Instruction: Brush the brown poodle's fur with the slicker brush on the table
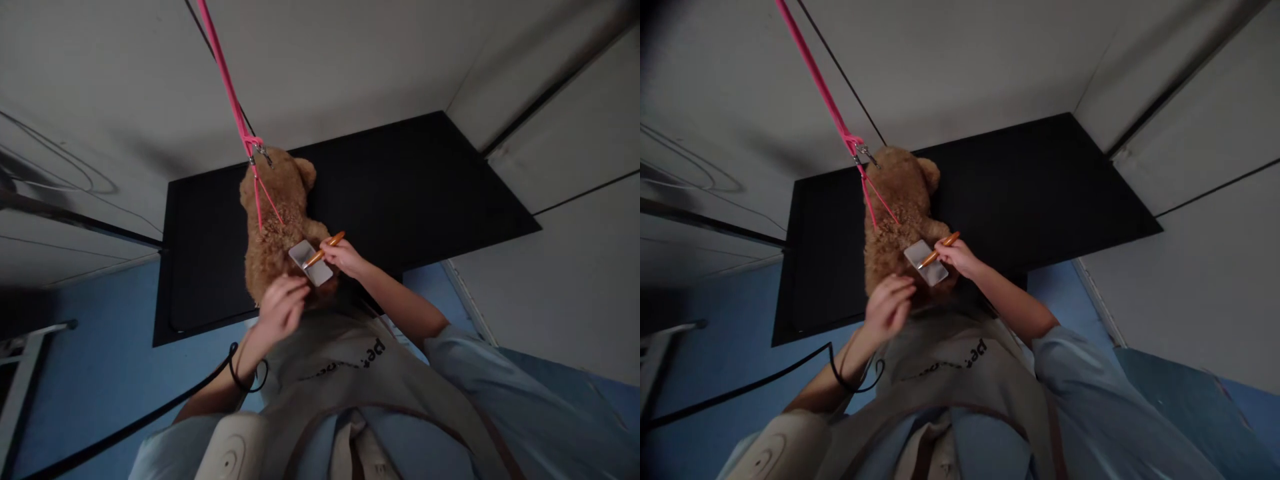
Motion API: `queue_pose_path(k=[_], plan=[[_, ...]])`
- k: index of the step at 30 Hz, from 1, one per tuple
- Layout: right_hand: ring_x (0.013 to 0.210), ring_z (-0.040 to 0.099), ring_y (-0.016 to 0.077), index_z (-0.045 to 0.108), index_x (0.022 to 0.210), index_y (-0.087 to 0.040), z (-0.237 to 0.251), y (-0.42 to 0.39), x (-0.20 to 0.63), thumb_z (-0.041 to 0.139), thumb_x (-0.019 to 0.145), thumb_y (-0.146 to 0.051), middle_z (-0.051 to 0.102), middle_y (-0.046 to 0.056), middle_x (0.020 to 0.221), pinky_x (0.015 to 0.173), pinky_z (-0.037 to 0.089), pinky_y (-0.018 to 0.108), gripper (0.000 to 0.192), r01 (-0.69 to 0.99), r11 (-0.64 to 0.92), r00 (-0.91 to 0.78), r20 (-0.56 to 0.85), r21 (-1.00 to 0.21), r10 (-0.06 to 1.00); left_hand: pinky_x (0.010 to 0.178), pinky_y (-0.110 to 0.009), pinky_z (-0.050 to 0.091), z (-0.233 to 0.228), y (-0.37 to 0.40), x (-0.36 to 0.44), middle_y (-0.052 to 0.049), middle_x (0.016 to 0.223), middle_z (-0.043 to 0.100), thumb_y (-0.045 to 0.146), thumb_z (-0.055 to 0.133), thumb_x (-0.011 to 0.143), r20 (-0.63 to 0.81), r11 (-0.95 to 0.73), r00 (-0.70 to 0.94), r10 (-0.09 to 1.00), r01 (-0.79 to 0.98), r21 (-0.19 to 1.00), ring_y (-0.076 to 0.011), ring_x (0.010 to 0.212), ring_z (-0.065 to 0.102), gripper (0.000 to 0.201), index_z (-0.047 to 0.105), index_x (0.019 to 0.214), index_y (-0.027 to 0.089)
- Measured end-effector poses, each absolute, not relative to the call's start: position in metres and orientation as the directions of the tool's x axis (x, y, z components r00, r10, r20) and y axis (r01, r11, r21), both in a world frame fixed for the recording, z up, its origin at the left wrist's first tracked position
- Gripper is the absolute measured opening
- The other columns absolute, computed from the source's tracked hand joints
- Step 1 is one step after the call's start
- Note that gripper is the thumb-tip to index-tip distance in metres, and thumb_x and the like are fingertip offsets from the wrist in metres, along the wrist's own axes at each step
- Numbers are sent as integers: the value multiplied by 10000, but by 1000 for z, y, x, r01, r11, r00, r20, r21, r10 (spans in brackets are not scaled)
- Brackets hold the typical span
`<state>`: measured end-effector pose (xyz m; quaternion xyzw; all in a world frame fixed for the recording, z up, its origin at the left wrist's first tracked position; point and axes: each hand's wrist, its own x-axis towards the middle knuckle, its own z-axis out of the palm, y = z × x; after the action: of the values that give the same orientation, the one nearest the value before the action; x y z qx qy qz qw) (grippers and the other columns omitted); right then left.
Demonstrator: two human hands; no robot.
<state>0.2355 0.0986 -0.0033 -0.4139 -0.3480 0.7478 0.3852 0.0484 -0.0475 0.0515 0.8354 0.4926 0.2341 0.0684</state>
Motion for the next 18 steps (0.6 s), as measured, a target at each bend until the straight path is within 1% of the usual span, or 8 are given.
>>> queue_pose_path(k=[2, 5, 7, 10, 12, 15, 16, 18], plan=[[479, 412, 68, 470, 720, -188, -5, 100, 243, 679, 657, -347, 410, -82, 505, 491, 333, 198, 269, -327, -481, -181, -446, -814, 877, 993, -463, 385, 44, -35, 43, -129, 1183, 581, 279, 468, 880, 385, -307, 174, 906, 898, 316, -247, 1133, 513, 317, 619, 1146, 193], [486, 398, 66, 443, 738, -204, -3, 95, 253, 641, 679, -338, 368, -96, 505, 506, 341, 192, 246, -408, -301, 107, -373, -862, 922, 825, -375, 458, 19, -18, 39, -128, 1013, 632, 335, 527, 857, 324, -228, 145, 935, 945, 236, -239, 949, 577, 300, 674, 1069, 184], [505, 425, 71, 464, 748, -204, -2, 85, 254, 651, 678, -361, 391, -85, 522, 513, 347, 195, 254, -398, -281, -25, -295, -873, 955, 719, -299, 466, 3, -15, 36, -95, 825, 656, 283, 480, 874, 283, -238, 164, 945, 937, 255, -193, 788, 602, 266, 697, 987, 179], [519, 449, 79, 516, 752, -185, -3, 77, 251, 692, 641, -407, 442, -64, 543, 495, 330, 197, 304, -277, -396, -293, -315, -876, 903, 696, -258, 478, -11, -22, 27, -70, 818, 695, 235, 436, 871, 248, -250, 169, 954, 905, 345, -165, 737, 634, 266, 684, 949, 179], [516, 425, 73, 524, 727, -175, -3, 80, 254, 693, 628, -416, 436, -63, 537, 481, 303, 190, 311, -218, -365, -160, -336, -905, 928, 707, -249, 490, -14, -28, 19, -61, 838, 711, 228, 431, 861, 233, -239, 155, 960, 887, 395, -159, 741, 654, 263, 677, 936, 179], [521, 393, 64, 521, 721, -175, 5, 83, 257, 655, 670, -407, 437, -61, 549, 480, 289, 182, 273, -185, -193, 154, -222, -964, 963, 666, -244, 499, -16, -34, 12, -64, 773, 711, 221, 433, 838, 233, -220, 129, 964, 880, 422, -157, 683, 660, 259, 678, 901, 162], [522, 395, 64, 526, 734, -175, 8, 80, 254, 646, 685, -405, 450, -57, 559, 484, 296, 183, 264, -190, -162, 127, -188, -968, 974, 651, -247, 500, -17, -36, 11, -66, 752, 708, 224, 439, 828, 232, -218, 128, 964, 882, 418, -161, 666, 658, 254, 679, 883, 159], [513, 403, 67, 536, 752, -175, 13, 73, 243, 648, 691, -415, 465, -52, 564, 487, 312, 189, 271, -212, -219, -135, -193, -952, 972, 626, -251, 498, -19, -38, 10, -65, 724, 702, 233, 452, 812, 220, -215, 132, 966, 885, 413, -162, 634, 650, 242, 679, 856, 161]])
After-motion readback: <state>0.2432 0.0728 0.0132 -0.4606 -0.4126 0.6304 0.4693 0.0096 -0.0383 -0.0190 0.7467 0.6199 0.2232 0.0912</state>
